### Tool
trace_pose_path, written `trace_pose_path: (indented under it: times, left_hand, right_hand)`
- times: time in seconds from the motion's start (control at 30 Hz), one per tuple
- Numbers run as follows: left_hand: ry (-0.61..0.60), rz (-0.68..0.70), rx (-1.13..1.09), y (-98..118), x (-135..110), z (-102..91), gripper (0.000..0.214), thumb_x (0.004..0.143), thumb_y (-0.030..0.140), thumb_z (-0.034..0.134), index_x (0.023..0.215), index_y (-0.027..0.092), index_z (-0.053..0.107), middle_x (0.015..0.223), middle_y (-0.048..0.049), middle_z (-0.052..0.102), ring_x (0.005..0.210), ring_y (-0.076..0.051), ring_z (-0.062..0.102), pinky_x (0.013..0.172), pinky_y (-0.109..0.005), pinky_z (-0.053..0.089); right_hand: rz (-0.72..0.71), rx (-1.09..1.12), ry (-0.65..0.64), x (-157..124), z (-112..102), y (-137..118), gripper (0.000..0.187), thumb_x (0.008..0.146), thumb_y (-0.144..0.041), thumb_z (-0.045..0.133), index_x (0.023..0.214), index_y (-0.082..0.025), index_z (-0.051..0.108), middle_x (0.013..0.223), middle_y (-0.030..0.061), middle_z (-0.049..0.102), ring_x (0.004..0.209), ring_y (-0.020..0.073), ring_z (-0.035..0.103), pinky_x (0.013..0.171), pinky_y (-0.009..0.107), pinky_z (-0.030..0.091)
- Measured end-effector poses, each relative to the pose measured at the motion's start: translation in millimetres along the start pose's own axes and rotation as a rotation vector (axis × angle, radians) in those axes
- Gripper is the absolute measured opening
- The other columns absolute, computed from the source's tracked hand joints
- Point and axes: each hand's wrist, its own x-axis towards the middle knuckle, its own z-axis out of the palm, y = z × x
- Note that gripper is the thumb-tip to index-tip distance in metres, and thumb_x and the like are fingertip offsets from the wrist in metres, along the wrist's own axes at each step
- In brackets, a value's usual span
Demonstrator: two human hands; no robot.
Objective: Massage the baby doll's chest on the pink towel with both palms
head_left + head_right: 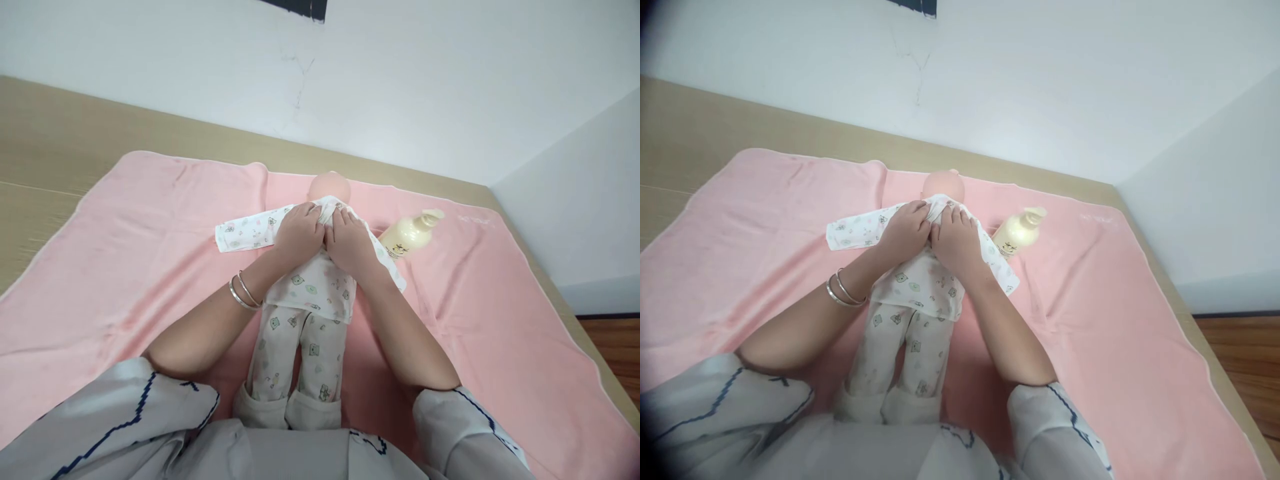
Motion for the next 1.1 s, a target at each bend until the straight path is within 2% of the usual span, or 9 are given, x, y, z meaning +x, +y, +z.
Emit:
trace_pose_path:
  times: [0.07,0.23,0.33,0.4,0.53,0.63,0.87,0.93,1.1]
  left_hand:
    - [-0.005,-0.038,0.026,-5.1,2.9,2.4,0.032,0.095,0.014,0.039,0.108,0.014,0.068,0.115,-0.0197,0.072,0.108,-0.034,0.066,0.101,-0.05,0.052]
    - [-0.005,-0.12,0.008,-10.2,7.5,3.3,0.019,0.093,0.017,0.045,0.087,0.022,0.062,0.093,-0.0158,0.071,0.092,-0.033,0.066,0.089,-0.049,0.054]
    - [0.018,-0.124,-0.013,-9.4,6.9,4.3,0.019,0.093,0.02,0.045,0.086,0.023,0.062,0.093,-0.0162,0.072,0.094,-0.035,0.067,0.089,-0.051,0.054]
    - [0.02,-0.119,-0.025,-9.1,5.9,5.9,0.021,0.094,0.021,0.044,0.091,0.022,0.065,0.097,-0.0164,0.074,0.098,-0.035,0.067,0.093,-0.051,0.054]
    - [0.04,-0.14,-0.068,-8.9,4.3,9.6,0.039,0.096,0.025,0.042,0.122,0.015,0.069,0.127,-0.0167,0.075,0.122,-0.033,0.066,0.113,-0.049,0.049]
    - [0.034,-0.144,-0.077,-8.8,3.8,11.5,0.049,0.096,0.026,0.041,0.135,0.008,0.065,0.139,-0.0185,0.071,0.131,-0.033,0.063,0.119,-0.048,0.045]
    - [0.056,-0.133,-0.068,-10.2,4.2,12.9,0.046,0.096,0.024,0.042,0.133,0.014,0.067,0.135,-0.0149,0.074,0.127,-0.031,0.064,0.117,-0.047,0.047]
    - [0.046,-0.125,-0.056,-10.2,4.1,12.6,0.045,0.097,0.024,0.041,0.133,0.013,0.067,0.132,-0.0161,0.074,0.126,-0.032,0.064,0.116,-0.048,0.047]
    - [0.014,-0.075,0.02,-6.7,1.4,9.8,0.044,0.1,0.021,0.036,0.13,0.009,0.066,0.125,-0.02,0.072,0.121,-0.034,0.063,0.114,-0.05,0.046]
  right_hand:
    - [-0.012,-0.019,-0.001,-7.7,-4.2,-8.0,0.063,0.107,-0.025,0.029,0.16,0.007,0.041,0.166,0.0291,0.047,0.156,0.0416,0.043,0.129,0.056,0.033]
    - [-0.079,-0.001,0.033,-20.8,-10.9,-22.7,0.056,0.104,-0.022,0.035,0.15,0.003,0.054,0.158,0.0275,0.057,0.152,0.0386,0.049,0.129,0.05,0.036]
    - [-0.019,0.092,0.066,-16.3,-8.7,-21.1,0.047,0.101,-0.021,0.038,0.135,-0.01,0.068,0.144,0.02,0.069,0.144,0.0351,0.057,0.12,0.048,0.048]
    - [0.05,0.172,0.084,-8.3,-2.8,-15.2,0.045,0.1,-0.023,0.039,0.132,-0.016,0.07,0.144,0.0156,0.07,0.144,0.0333,0.058,0.118,0.049,0.05]
    - [0.103,0.218,0.126,7.9,13.7,-0.3,0.059,0.103,-0.029,0.034,0.154,-0.008,0.054,0.168,0.0182,0.049,0.161,0.0331,0.039,0.132,0.056,0.033]
    - [0.097,0.203,0.121,11.6,20.1,5.1,0.065,0.105,-0.032,0.032,0.161,-0.001,0.043,0.172,0.0225,0.04,0.165,0.0336,0.032,0.135,0.056,0.025]
    - [0.098,0.154,0.116,8.2,16.9,1.0,0.065,0.105,-0.03,0.031,0.161,0.001,0.043,0.172,0.0232,0.04,0.164,0.0331,0.034,0.135,0.053,0.027]
    - [0.101,0.136,0.111,8.7,17.3,0.8,0.065,0.105,-0.029,0.031,0.161,0.002,0.043,0.172,0.024,0.04,0.164,0.033,0.034,0.135,0.052,0.026]
    - [0.04,0.135,0.119,11.3,20.8,7.2,0.065,0.106,-0.032,0.03,0.16,0.002,0.042,0.17,0.0262,0.042,0.163,0.0362,0.035,0.133,0.057,0.028]
